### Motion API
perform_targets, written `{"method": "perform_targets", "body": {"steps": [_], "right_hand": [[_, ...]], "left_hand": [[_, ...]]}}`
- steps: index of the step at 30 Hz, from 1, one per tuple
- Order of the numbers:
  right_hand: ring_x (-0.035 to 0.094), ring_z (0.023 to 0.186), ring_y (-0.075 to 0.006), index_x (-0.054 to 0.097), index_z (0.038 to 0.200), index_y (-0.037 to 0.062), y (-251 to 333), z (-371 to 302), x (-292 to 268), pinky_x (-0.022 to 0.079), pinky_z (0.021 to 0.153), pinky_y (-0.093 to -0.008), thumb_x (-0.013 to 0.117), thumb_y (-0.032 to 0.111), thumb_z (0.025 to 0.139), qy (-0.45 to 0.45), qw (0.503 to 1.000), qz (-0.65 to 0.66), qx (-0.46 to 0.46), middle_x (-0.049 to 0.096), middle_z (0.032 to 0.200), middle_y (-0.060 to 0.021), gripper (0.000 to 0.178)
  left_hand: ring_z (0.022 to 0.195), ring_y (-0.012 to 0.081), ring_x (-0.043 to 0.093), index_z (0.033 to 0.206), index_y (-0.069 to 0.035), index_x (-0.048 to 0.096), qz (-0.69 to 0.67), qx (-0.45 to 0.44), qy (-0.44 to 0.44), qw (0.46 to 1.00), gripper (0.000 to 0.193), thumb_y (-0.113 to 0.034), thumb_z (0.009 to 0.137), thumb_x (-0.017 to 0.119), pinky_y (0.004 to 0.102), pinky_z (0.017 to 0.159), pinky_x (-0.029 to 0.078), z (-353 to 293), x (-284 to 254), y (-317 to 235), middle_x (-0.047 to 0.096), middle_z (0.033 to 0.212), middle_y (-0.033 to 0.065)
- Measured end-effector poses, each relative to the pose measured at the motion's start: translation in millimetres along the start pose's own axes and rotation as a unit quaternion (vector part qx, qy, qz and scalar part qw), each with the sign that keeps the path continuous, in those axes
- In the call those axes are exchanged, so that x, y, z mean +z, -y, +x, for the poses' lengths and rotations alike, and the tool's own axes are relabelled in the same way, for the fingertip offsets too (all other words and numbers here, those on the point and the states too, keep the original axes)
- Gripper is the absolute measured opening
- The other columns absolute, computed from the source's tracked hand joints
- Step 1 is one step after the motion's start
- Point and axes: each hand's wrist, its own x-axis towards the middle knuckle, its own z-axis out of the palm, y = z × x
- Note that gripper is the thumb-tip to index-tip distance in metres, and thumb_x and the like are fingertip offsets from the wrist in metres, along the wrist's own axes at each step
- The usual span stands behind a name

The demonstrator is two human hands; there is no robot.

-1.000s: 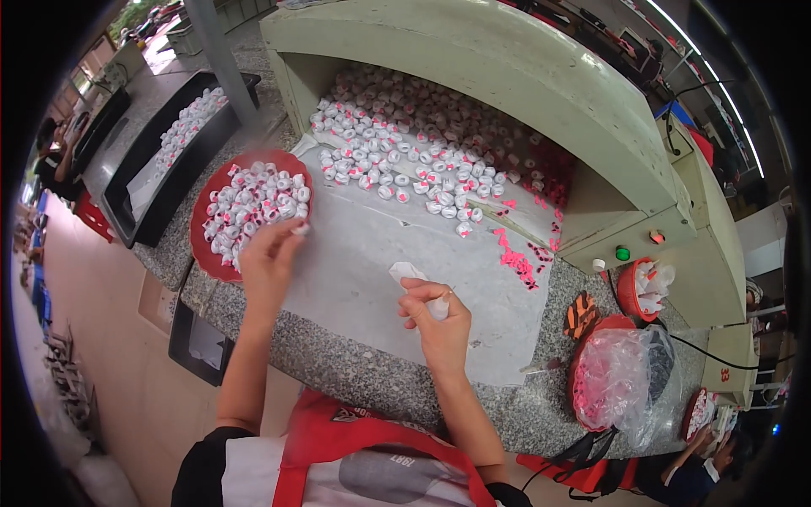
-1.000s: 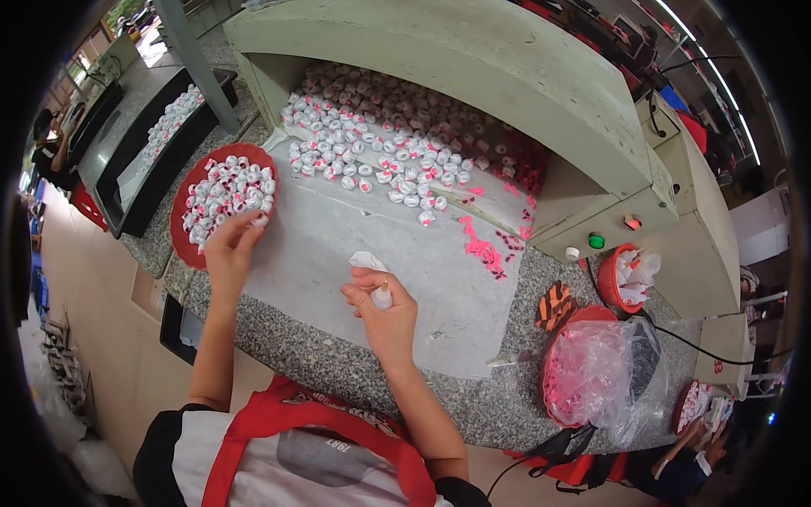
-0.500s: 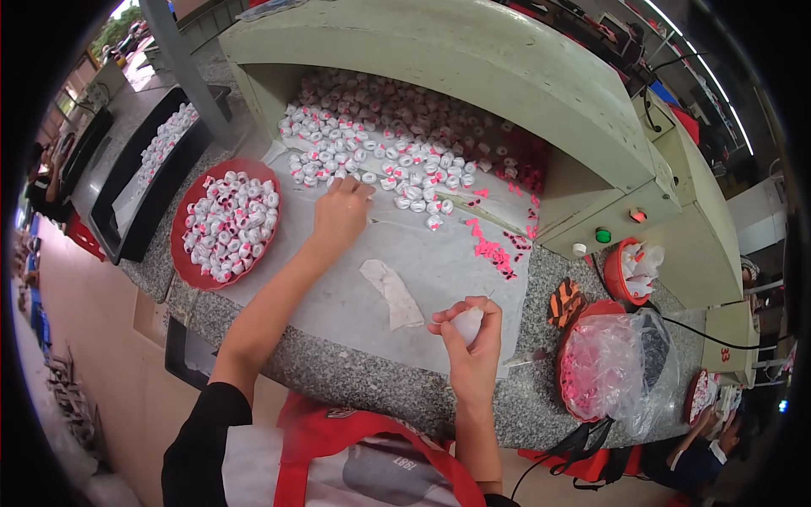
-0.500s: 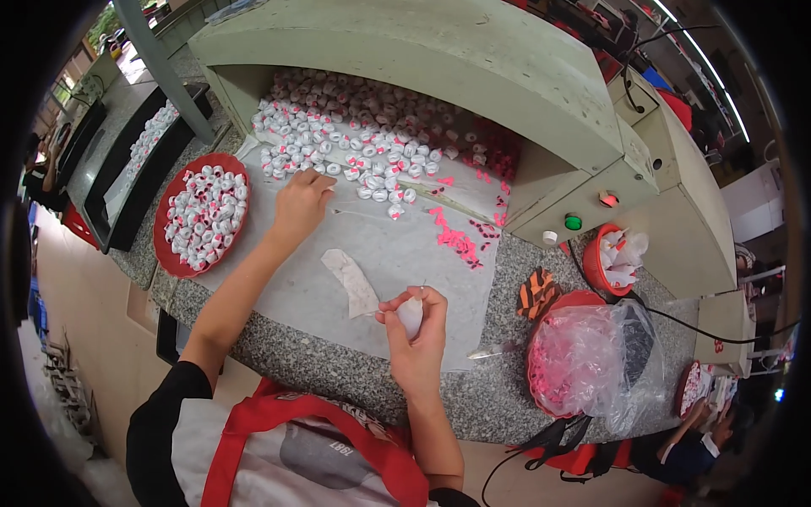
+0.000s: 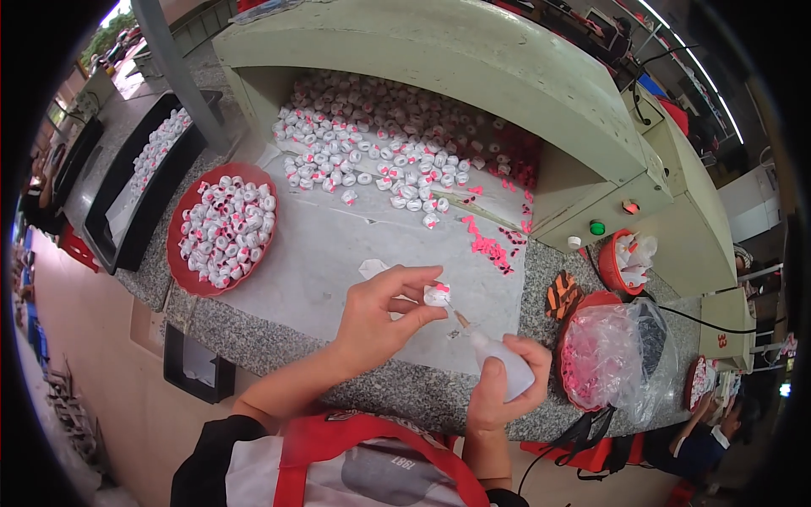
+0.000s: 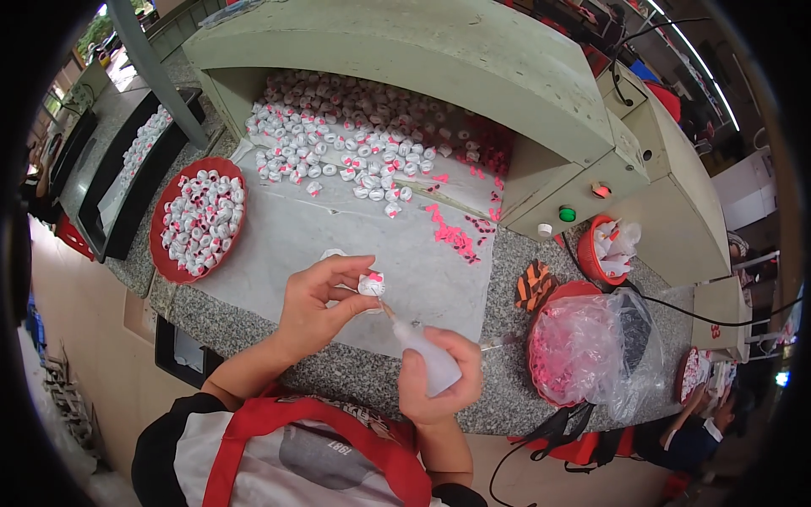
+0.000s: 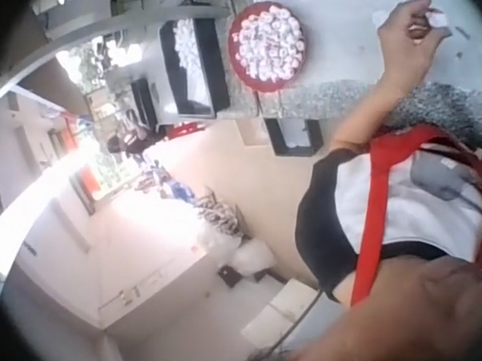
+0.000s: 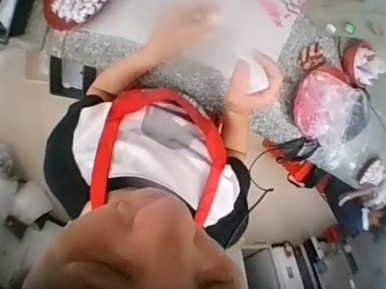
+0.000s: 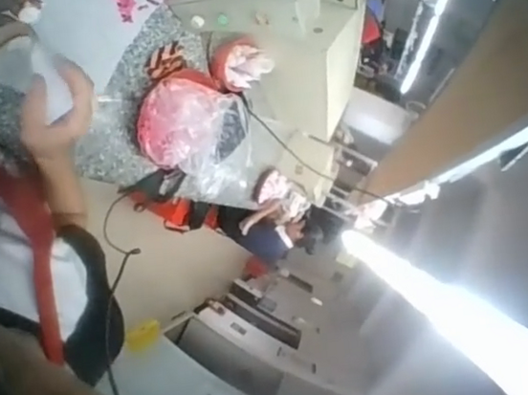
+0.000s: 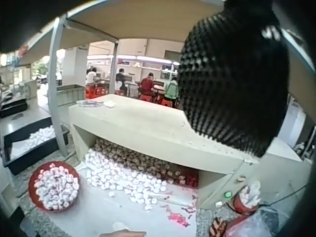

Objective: Assembling toy cat heads by applying glue to pink bows and attaching them to the heads at a factory workbench.

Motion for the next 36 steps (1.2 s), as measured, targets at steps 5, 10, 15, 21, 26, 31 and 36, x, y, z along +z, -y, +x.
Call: {"method": "perform_targets", "body": {"steps": [5, 10, 15, 21, 26, 31, 36], "right_hand": [[0.052, 0.074, -0.0162, 0.054, 0.088, -0.0025, 10.0, -2.1, -5.2, 0.042, 0.068, -0.0264, 0.061, 0.011, 0.071, 0.106, 0.992, -0.057, -0.046, 0.054, 0.083, -0.0101, 0.023], [0.056, 0.049, -0.0203, 0.053, 0.087, -0.0019, 6.2, 10.1, 1.7, 0.044, 0.046, -0.0270, 0.060, 0.002, 0.067, 0.125, 0.977, -0.072, -0.154, 0.057, 0.063, -0.0113, 0.021], [0.056, 0.050, -0.0206, 0.052, 0.087, -0.0023, 6.4, 11.3, 0.9, 0.044, 0.046, -0.0269, 0.059, 0.001, 0.067, 0.132, 0.978, -0.074, -0.146, 0.058, 0.064, -0.0119, 0.021], [0.058, 0.053, -0.0210, 0.052, 0.087, -0.0023, 6.4, 10.8, 2.6, 0.046, 0.049, -0.0274, 0.060, 0.000, 0.068, 0.136, 0.977, -0.083, -0.140, 0.059, 0.067, -0.0122, 0.021], [0.058, 0.053, -0.0210, 0.052, 0.086, -0.0027, 10.7, 13.5, 4.1, 0.046, 0.049, -0.0281, 0.061, 0.000, 0.067, 0.177, 0.970, -0.074, -0.147, 0.060, 0.069, -0.0109, 0.021], [0.058, 0.053, -0.0213, 0.052, 0.086, -0.0026, 13.7, 16.7, 0.4, 0.046, 0.049, -0.0285, 0.062, 0.000, 0.067, 0.191, 0.965, -0.095, -0.152, 0.060, 0.071, -0.0104, 0.021], [0.058, 0.053, -0.0216, 0.053, 0.085, -0.0024, 9.4, 14.0, 0.7, 0.046, 0.049, -0.0284, 0.061, 0.000, 0.067, 0.157, 0.974, -0.078, -0.141, 0.060, 0.071, -0.0103, 0.020]], "left_hand": [[0.089, 0.0170, 0.057, 0.108, 0.002, 0.054, 0.023, 0.087, -0.001, 0.996, 0.036, 0.009, 0.073, 0.059, 0.0267, 0.075, 0.052, -1.5, -4.2, 3.1, 0.053, 0.099, 0.0110], [0.089, 0.0178, 0.057, 0.103, 0.003, 0.055, 0.052, 0.103, -0.011, 0.993, 0.031, 0.010, 0.072, 0.059, 0.0276, 0.076, 0.052, -3.2, -0.5, 0.7, 0.052, 0.098, 0.0118], [0.091, 0.0191, 0.057, 0.099, 0.003, 0.056, 0.018, 0.069, -0.036, 0.997, 0.030, 0.010, 0.071, 0.060, 0.0281, 0.077, 0.052, -4.0, -0.8, -1.0, 0.052, 0.098, 0.0123], [0.091, 0.0196, 0.056, 0.099, 0.003, 0.056, 0.045, 0.100, -0.036, 0.993, 0.029, 0.011, 0.071, 0.060, 0.0278, 0.077, 0.052, -4.9, -2.3, 0.3, 0.052, 0.099, 0.0128], [0.090, 0.0193, 0.056, 0.098, 0.003, 0.057, 0.079, 0.127, -0.030, 0.988, 0.029, 0.012, 0.070, 0.059, 0.0275, 0.077, 0.051, -4.5, -6.4, -0.4, 0.052, 0.099, 0.0128], [0.091, 0.0195, 0.056, 0.097, 0.004, 0.057, 0.072, 0.122, -0.031, 0.989, 0.028, 0.013, 0.071, 0.058, 0.0277, 0.077, 0.051, -3.5, -7.8, -0.5, 0.052, 0.099, 0.0127], [0.091, 0.0182, 0.056, 0.098, 0.000, 0.058, -0.066, 0.038, -0.010, 0.997, 0.028, 0.009, 0.072, 0.059, 0.0279, 0.078, 0.051, -2.3, -7.6, 2.4, 0.052, 0.100, 0.0108]]}}
